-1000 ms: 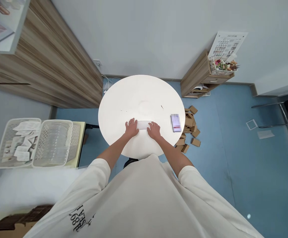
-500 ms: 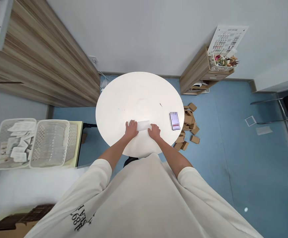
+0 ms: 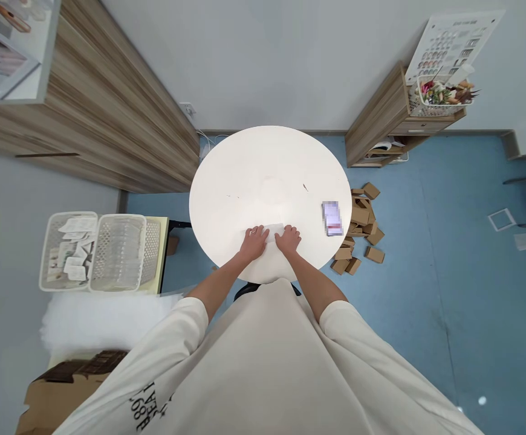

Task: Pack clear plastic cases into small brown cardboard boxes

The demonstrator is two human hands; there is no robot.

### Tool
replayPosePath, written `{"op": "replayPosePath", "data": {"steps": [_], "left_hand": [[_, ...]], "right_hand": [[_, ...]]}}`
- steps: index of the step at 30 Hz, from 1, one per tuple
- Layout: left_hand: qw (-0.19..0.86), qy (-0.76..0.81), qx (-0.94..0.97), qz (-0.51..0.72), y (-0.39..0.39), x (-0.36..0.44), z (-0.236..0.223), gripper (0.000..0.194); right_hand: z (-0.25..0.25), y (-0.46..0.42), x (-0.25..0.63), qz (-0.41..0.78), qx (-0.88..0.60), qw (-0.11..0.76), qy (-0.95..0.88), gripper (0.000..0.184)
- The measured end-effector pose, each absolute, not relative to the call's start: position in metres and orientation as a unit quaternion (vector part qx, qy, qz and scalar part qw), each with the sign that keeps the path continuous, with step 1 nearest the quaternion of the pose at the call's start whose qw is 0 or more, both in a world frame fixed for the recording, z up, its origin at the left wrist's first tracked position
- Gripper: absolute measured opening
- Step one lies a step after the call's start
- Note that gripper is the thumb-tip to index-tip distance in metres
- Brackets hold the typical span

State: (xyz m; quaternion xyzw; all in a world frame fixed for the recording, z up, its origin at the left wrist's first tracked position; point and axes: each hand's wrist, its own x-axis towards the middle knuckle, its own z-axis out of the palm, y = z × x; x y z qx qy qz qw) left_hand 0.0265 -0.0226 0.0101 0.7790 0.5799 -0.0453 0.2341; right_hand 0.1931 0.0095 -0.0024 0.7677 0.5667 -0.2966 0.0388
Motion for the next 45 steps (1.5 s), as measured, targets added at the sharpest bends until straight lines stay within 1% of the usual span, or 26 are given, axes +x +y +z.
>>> {"op": "replayPosePath", "data": {"steps": [5, 10, 13, 16, 17, 20, 23, 29, 34, 36, 39, 41, 45], "left_hand": [[0.231, 0.586, 0.773, -0.070, -0.011, 0.033, 0.004, 0.066], [0.218, 0.594, 0.770, -0.076, -0.008, 0.036, -0.006, 0.073], [0.217, 0.602, 0.766, -0.070, -0.009, 0.036, -0.010, 0.074], [0.223, 0.608, 0.760, -0.050, -0.010, 0.034, -0.010, 0.070], [0.227, 0.611, 0.757, -0.040, -0.011, 0.032, -0.009, 0.067], [0.246, 0.612, 0.752, -0.005, -0.013, 0.025, -0.006, 0.055], [0.269, 0.603, 0.751, 0.030, -0.016, 0.018, -0.005, 0.048], [0.314, 0.613, 0.717, 0.108, -0.018, 0.012, -0.007, 0.055], [0.372, 0.605, 0.686, 0.158, -0.024, -0.001, -0.003, 0.060], [0.370, 0.613, 0.678, 0.164, -0.030, -0.007, -0.001, 0.060], [0.337, 0.676, 0.631, 0.173, -0.041, -0.013, 0.000, 0.051], [0.327, 0.738, 0.564, 0.176, -0.048, -0.016, -0.002, 0.045], [0.370, 0.827, 0.395, 0.152, -0.052, -0.020, -0.008, 0.044]], "right_hand": [[-0.009, 0.008, 0.185, -0.280, 0.790, 0.003, 0.545, 0.038], [-0.016, 0.010, 0.182, -0.293, 0.803, 0.005, 0.519, 0.035], [-0.019, 0.014, 0.183, -0.314, 0.805, 0.010, 0.503, 0.026], [-0.018, 0.017, 0.186, -0.364, 0.795, 0.000, 0.485, 0.017], [-0.017, 0.017, 0.187, -0.388, 0.789, -0.014, 0.477, 0.018], [-0.012, 0.016, 0.189, -0.444, 0.767, -0.068, 0.458, 0.029], [-0.005, 0.015, 0.184, -0.464, 0.738, -0.083, 0.483, 0.035], [0.002, 0.013, 0.163, -0.464, 0.679, -0.054, 0.566, 0.039], [0.002, 0.007, 0.150, -0.487, 0.638, -0.040, 0.596, 0.048], [0.002, 0.005, 0.149, -0.487, 0.620, -0.031, 0.614, 0.051], [0.001, 0.002, 0.149, -0.450, 0.600, -0.020, 0.661, 0.052], [0.001, 0.000, 0.148, -0.420, 0.593, -0.001, 0.687, 0.053], [0.002, -0.003, 0.143, -0.384, 0.596, 0.059, 0.703, 0.058]]}}
